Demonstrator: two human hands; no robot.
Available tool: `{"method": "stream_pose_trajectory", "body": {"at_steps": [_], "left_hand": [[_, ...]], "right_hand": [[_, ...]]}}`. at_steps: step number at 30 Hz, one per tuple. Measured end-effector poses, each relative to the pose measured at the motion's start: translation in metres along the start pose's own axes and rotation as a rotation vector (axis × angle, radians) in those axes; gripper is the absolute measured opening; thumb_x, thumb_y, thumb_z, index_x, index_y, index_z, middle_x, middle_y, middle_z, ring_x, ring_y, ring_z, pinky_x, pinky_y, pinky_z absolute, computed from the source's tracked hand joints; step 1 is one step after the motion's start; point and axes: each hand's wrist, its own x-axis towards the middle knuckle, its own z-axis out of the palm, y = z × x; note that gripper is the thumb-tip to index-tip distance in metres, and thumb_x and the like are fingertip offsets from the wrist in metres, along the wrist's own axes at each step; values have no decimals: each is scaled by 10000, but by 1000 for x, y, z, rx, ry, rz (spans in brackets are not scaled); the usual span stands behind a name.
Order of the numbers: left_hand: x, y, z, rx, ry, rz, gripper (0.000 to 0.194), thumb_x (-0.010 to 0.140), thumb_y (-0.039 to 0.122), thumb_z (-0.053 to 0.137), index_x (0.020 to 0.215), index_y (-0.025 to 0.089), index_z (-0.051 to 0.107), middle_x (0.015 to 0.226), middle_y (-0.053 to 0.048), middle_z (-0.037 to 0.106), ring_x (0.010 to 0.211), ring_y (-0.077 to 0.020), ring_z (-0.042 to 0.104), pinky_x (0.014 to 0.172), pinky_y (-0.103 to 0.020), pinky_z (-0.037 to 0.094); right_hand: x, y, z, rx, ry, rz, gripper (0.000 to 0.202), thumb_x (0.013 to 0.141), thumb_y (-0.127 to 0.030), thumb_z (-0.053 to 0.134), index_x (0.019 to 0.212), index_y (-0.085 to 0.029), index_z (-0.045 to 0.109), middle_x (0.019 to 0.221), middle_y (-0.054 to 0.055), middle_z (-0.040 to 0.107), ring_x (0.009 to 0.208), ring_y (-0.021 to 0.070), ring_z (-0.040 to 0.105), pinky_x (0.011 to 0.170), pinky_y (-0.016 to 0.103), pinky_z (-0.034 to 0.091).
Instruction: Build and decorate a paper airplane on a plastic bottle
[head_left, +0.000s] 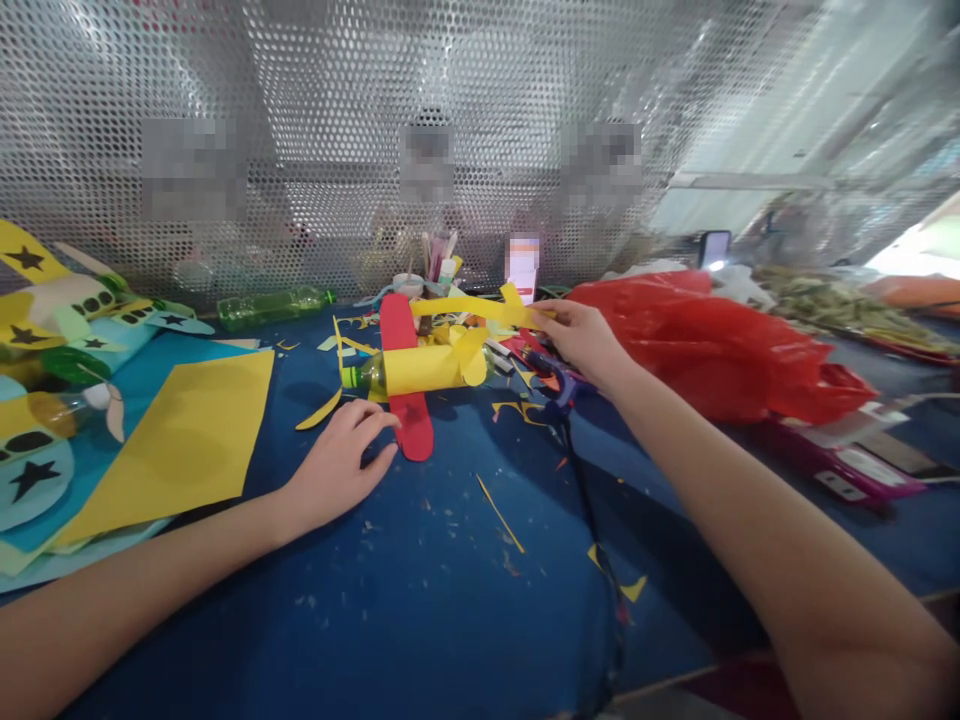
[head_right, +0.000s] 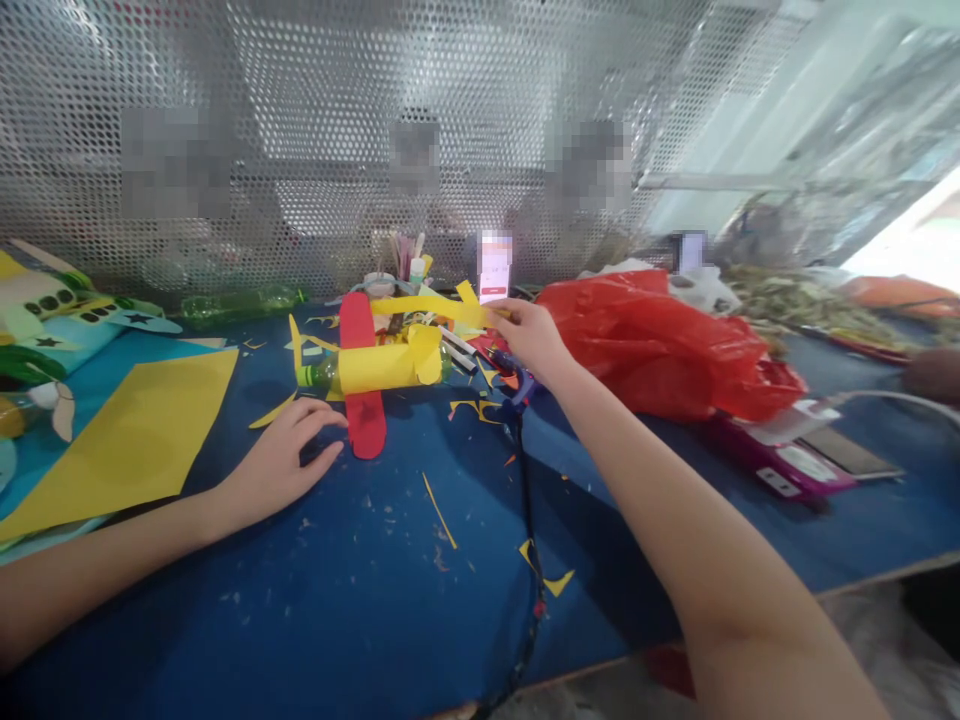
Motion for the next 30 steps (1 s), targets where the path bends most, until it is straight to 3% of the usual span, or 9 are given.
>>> {"method": "stream_pose_trajectory", "body": {"at_steps": [6,11,15,20,23,26,30], "left_hand": [[1,0,0,2,0,0,174,930,203,497,1079,187,584,1087,-78,565,1047,-218,562,944,-403,491],[-1,0,0,11,2,-16,180,929,212,496,1076,177,594,1087,-87,587,1054,-230,573,947,-420,492],[5,8,-12,42,8,3,209,934,245,501,1094,165,608,1099,-99,624,1065,-236,596,959,-425,497],[50,20,-47,92,77,95,336,930,265,530,1245,156,570,1245,-109,647,1186,-243,586,1047,-427,455],[87,22,-63,91,182,145,476,902,242,573,1366,178,490,1382,-104,573,1281,-237,528,1103,-419,403],[112,23,-67,74,232,192,612,851,270,652,1423,217,441,1470,-87,499,1359,-245,452,1145,-423,345],[116,29,-64,-76,194,157,574,849,335,659,1378,185,495,1382,-89,589,1225,-219,578,1050,-349,440]], "right_hand": [[-4,-5,7,377,-25,62,145,726,-244,755,867,-216,743,922,25,760,792,149,712,769,272,599],[-10,-5,16,386,-59,74,281,676,-280,811,936,-201,744,915,29,763,805,158,723,793,294,610],[-13,-11,14,367,-25,28,268,689,-274,813,943,-211,753,881,24,763,796,165,724,814,318,605],[-18,-36,10,433,8,-62,245,701,-303,808,933,-250,751,833,6,755,760,166,713,794,347,608],[-30,-61,13,528,-79,-92,245,687,-301,819,917,-260,744,867,-5,751,761,142,707,785,319,604],[-47,-88,18,605,-213,-88,224,684,-291,823,887,-263,733,868,-15,736,799,131,700,767,296,601],[-67,-118,23,693,-321,-53,203,660,-275,834,819,-261,708,853,-35,711,742,103,666,722,272,594]]}}
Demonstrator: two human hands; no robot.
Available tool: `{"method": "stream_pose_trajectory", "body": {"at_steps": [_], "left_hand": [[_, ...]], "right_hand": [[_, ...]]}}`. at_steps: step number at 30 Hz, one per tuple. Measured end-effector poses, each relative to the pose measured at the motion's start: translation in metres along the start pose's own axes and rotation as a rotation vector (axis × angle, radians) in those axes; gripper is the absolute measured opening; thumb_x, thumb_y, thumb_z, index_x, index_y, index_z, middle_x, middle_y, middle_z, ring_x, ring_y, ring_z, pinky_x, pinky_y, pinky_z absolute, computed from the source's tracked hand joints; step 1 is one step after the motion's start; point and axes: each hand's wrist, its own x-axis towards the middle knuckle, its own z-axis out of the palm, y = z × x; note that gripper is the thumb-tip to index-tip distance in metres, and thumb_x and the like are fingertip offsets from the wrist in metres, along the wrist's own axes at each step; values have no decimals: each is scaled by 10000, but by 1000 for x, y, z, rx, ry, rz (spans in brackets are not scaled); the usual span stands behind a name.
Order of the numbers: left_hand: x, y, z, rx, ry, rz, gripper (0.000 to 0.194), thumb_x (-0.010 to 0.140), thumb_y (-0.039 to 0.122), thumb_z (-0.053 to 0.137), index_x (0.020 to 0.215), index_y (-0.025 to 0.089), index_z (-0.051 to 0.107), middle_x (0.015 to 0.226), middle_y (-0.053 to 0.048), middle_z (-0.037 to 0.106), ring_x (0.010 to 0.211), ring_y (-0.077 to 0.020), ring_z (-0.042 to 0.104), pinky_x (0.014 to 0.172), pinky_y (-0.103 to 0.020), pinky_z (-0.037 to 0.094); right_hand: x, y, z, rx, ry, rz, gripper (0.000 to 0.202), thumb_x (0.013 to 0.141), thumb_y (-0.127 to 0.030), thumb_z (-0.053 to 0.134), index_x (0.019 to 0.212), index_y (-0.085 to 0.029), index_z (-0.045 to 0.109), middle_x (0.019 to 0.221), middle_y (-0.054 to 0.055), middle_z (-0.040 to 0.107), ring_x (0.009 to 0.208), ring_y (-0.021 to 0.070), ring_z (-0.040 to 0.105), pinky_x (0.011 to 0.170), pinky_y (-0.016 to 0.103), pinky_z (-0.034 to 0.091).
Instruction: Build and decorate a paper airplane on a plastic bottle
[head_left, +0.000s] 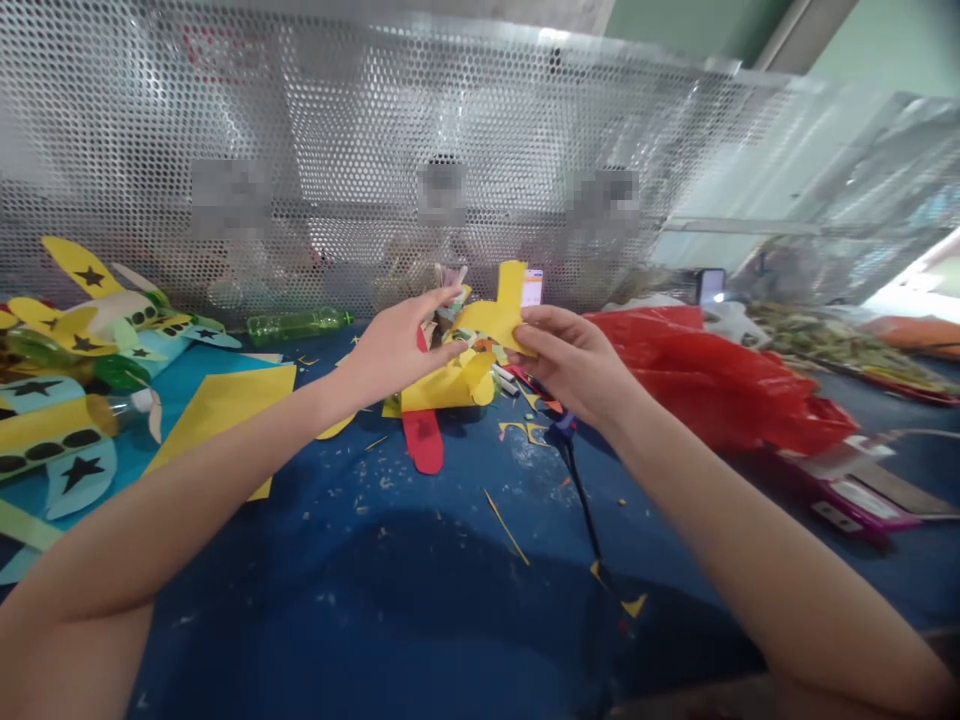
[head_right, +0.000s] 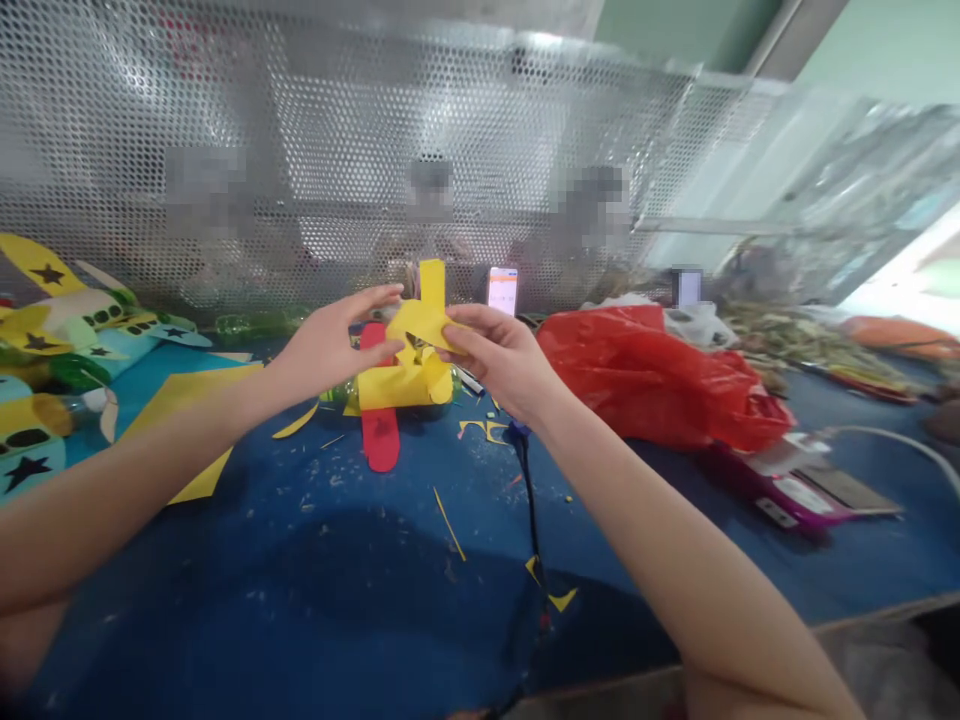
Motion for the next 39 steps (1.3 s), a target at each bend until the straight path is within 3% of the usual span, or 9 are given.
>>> {"method": "stream_pose_trajectory", "body": {"at_steps": [5,9,15,21,25,28,31,35,39], "left_hand": [[-11,6,-11,-57,-10,-54,249,942,275,475,1078,177,658,1016,-38,735,905,-156,669,830,-275,495],[-19,2,-27,-5,-102,-213,196,939,251,453,942,177,635,716,3,647,644,-130,583,632,-253,442],[-30,-13,-35,-284,-214,-398,234,878,436,583,895,205,612,829,-26,633,713,-160,583,640,-278,449],[-5,-26,-20,-556,-140,-605,114,867,156,527,821,194,624,577,28,457,513,-123,460,611,-304,414],[24,-32,0,-637,-44,-686,74,782,89,618,778,160,642,584,34,555,502,-98,489,616,-262,435],[35,-36,12,-692,-48,-713,86,805,76,600,767,147,631,574,30,589,490,-94,518,618,-251,467],[33,-42,15,-763,-67,-724,118,855,72,559,779,144,613,630,3,646,543,-96,590,668,-255,509],[22,-43,12,-852,-78,-691,80,854,76,589,865,152,611,784,-32,722,666,-116,670,757,-295,545],[12,-29,5,-845,-106,-550,213,836,139,651,1040,181,606,900,-44,751,765,-159,710,777,-331,553]], "right_hand": [[0,-19,16,60,6,34,124,675,-189,768,725,-233,664,763,-35,658,662,83,600,677,234,562],[7,-20,13,70,26,108,115,664,-168,727,702,-213,628,722,-26,613,637,84,566,647,222,545],[25,6,-7,16,78,156,99,678,-215,737,730,-203,654,767,-5,661,629,85,592,650,202,566],[60,31,-31,-185,235,40,179,659,-308,761,730,-218,624,758,9,674,662,120,629,659,230,581],[81,51,-50,-464,349,71,190,747,-343,676,650,-223,566,704,24,666,730,150,650,690,258,556],[90,64,-64,-602,376,143,236,658,-287,760,585,-210,548,586,38,632,721,214,653,665,323,532],[92,66,-70,-705,434,137,190,626,-242,771,650,-185,592,687,79,680,839,254,667,771,365,523],[83,51,-49,-717,426,-5,233,776,-359,666,935,-192,639,992,74,701,914,193,659,839,336,525],[59,29,-5,-517,127,-45,465,727,-494,736,1100,-250,602,1131,58,658,749,147,660,688,317,570]]}}
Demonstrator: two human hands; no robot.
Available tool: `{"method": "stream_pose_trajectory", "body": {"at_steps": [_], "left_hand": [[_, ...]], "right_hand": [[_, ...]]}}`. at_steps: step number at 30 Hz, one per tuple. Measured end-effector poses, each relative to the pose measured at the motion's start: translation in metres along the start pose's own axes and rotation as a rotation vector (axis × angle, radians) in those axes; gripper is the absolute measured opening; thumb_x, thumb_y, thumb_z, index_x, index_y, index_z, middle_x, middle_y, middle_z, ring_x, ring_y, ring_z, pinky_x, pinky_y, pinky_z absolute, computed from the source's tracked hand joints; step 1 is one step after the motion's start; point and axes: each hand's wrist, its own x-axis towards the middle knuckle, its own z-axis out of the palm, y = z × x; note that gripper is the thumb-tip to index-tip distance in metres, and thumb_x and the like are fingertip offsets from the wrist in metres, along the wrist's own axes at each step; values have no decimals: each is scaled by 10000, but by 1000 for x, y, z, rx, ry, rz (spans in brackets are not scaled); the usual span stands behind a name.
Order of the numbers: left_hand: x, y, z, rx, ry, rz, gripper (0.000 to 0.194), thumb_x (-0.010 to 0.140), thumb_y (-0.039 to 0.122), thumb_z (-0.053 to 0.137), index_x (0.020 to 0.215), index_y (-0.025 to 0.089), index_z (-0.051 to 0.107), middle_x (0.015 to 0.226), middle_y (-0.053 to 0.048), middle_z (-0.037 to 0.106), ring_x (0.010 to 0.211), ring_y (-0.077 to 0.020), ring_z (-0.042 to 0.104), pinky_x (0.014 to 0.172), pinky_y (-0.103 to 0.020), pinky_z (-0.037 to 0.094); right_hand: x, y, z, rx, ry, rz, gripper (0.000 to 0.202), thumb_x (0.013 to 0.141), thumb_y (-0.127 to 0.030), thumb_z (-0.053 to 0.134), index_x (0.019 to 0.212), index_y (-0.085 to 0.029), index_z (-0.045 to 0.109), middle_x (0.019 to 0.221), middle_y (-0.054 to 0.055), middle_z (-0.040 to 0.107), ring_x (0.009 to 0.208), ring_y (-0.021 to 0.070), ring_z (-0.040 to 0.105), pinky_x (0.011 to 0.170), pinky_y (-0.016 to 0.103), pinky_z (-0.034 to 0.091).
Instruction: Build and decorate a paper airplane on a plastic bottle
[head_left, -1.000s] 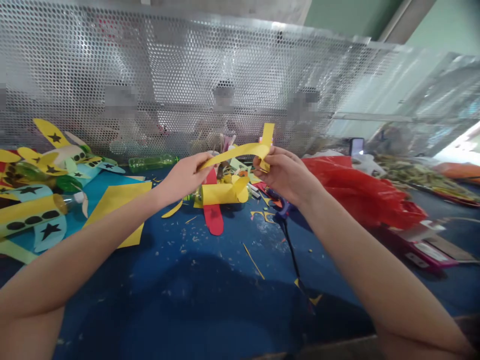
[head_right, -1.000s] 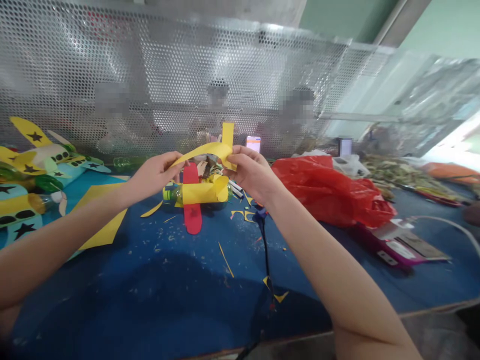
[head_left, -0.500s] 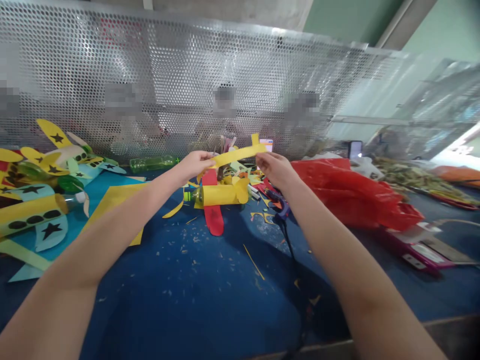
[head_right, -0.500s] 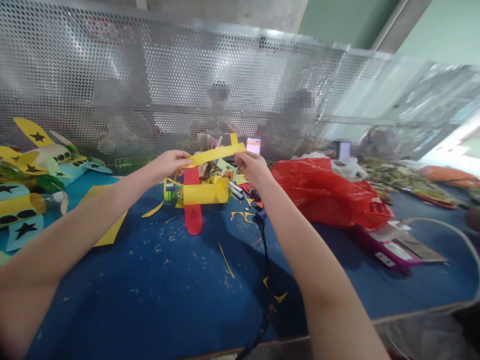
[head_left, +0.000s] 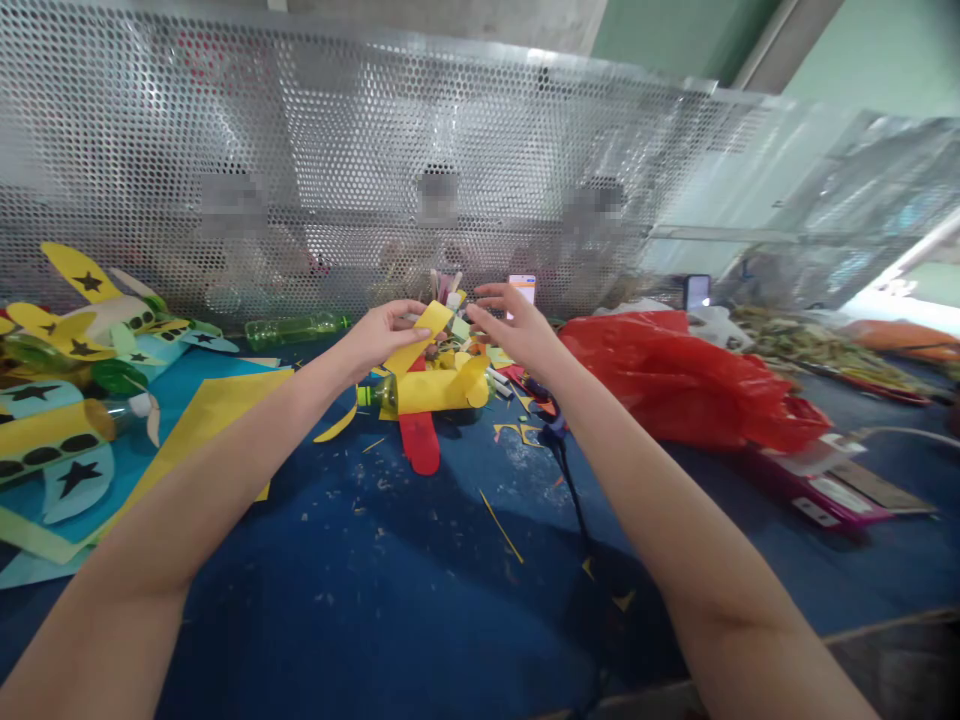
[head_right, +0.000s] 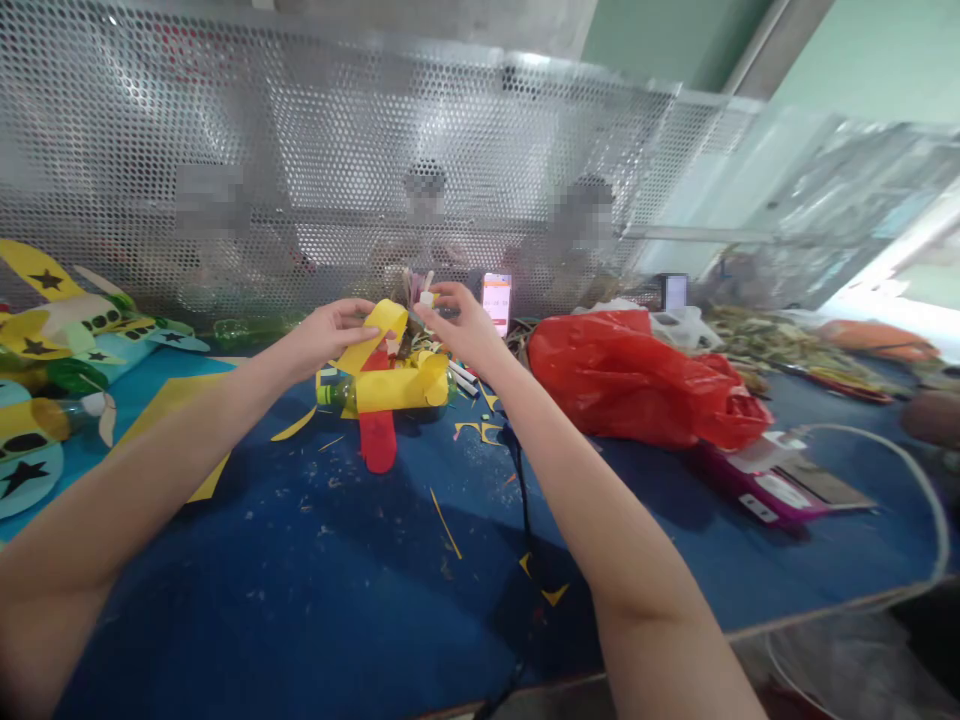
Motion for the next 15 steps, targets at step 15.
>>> {"method": "stream_pose_trajectory", "body": {"at_steps": [15], "left_hand": [[-44,21,3,267,68,217,206,897,359,613,970,171,657,1021,-65,725,970,-158,670,912,-316,515]], "right_hand": [[-22,-46,-18,65,-166,-44,313,724,-534,766,784,-228,740,740,13,681,582,106,556,531,239,474]]}}
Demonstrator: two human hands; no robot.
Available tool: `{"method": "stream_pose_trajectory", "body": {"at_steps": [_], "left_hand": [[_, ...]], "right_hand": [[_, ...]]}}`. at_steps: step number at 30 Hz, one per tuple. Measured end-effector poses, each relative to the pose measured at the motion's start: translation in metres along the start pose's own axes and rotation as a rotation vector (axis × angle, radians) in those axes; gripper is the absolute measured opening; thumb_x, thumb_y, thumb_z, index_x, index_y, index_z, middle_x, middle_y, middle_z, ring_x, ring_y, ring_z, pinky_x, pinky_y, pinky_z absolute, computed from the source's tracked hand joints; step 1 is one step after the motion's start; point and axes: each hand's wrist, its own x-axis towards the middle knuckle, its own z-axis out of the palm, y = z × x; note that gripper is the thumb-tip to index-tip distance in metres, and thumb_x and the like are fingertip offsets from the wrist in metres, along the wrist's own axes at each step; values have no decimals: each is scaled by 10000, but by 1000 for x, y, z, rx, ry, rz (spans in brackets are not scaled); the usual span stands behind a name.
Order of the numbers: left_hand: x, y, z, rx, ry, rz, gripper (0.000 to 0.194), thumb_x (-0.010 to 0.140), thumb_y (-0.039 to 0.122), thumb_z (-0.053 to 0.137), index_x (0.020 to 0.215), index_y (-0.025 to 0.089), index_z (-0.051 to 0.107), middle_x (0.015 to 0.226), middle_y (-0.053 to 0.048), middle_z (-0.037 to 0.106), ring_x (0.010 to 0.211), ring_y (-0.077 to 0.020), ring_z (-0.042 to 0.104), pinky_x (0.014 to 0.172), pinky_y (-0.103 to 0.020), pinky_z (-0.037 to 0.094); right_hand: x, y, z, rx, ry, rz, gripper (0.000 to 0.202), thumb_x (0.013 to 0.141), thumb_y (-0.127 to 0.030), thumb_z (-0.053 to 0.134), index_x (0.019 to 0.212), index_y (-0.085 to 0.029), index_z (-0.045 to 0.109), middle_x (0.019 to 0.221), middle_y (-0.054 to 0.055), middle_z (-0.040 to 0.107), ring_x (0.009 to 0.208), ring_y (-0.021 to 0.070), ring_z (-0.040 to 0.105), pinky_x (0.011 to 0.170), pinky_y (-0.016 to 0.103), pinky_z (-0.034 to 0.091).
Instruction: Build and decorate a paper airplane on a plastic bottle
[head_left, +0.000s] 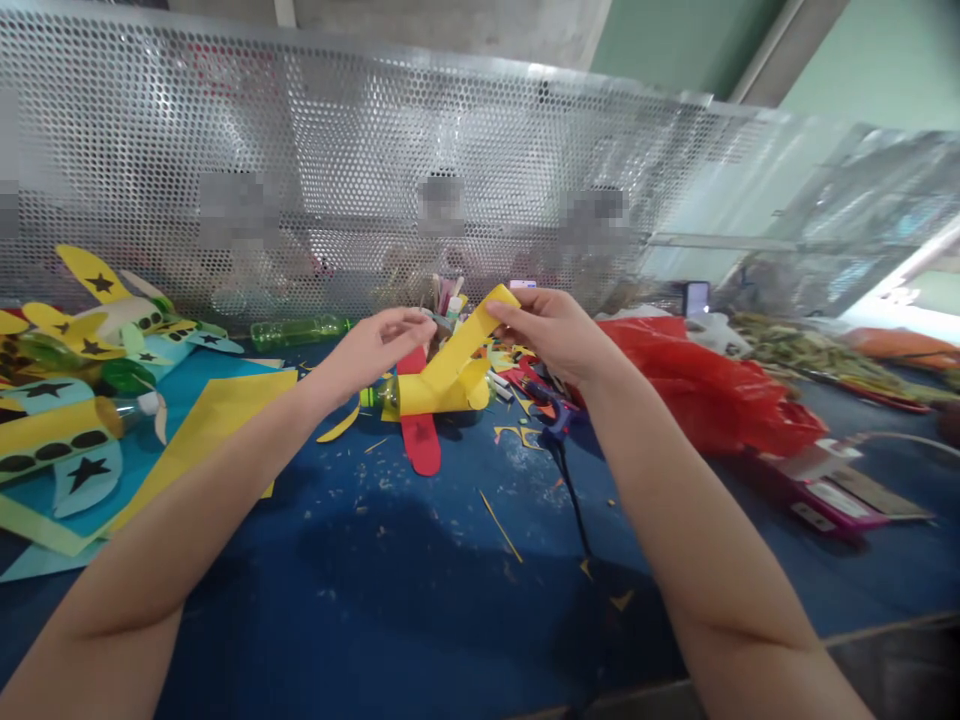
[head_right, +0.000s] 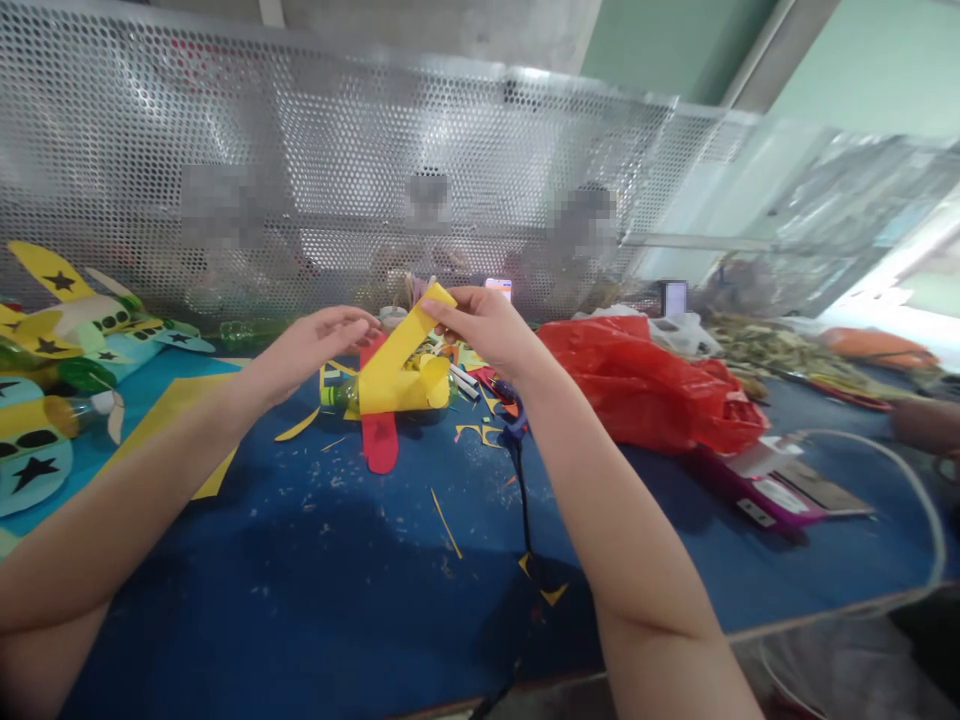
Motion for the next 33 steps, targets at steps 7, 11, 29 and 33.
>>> {"method": "stream_pose_trajectory", "body": {"at_steps": [7,11,29,33], "left_hand": [[-4,-3,4,-155,-174,-266,206,779,250,744,969,170,744,1021,-69,750,870,-180,720,889,-406,583],[-3,-6,5,-209,-188,-307,86,805,165,709,877,173,756,931,-50,756,775,-150,728,876,-393,595],[-4,-3,10,-267,-185,-386,102,840,106,668,877,164,744,930,-27,744,752,-116,721,890,-358,578],[-3,-2,9,-260,-174,-417,103,843,96,676,909,142,740,928,-27,743,744,-108,718,922,-365,565]], "right_hand": [[-2,-2,-2,-14,-19,-6,285,733,-500,769,755,-218,728,666,8,618,574,108,518,530,247,443],[-1,-1,-2,-15,9,1,254,739,-456,775,765,-208,728,679,12,620,579,109,522,539,257,437],[-1,1,-6,-92,25,-61,272,700,-461,803,782,-205,761,645,-1,629,553,97,511,495,233,429],[0,0,-6,-76,22,-51,326,721,-522,768,801,-206,771,710,17,685,610,116,586,547,233,492]]}}
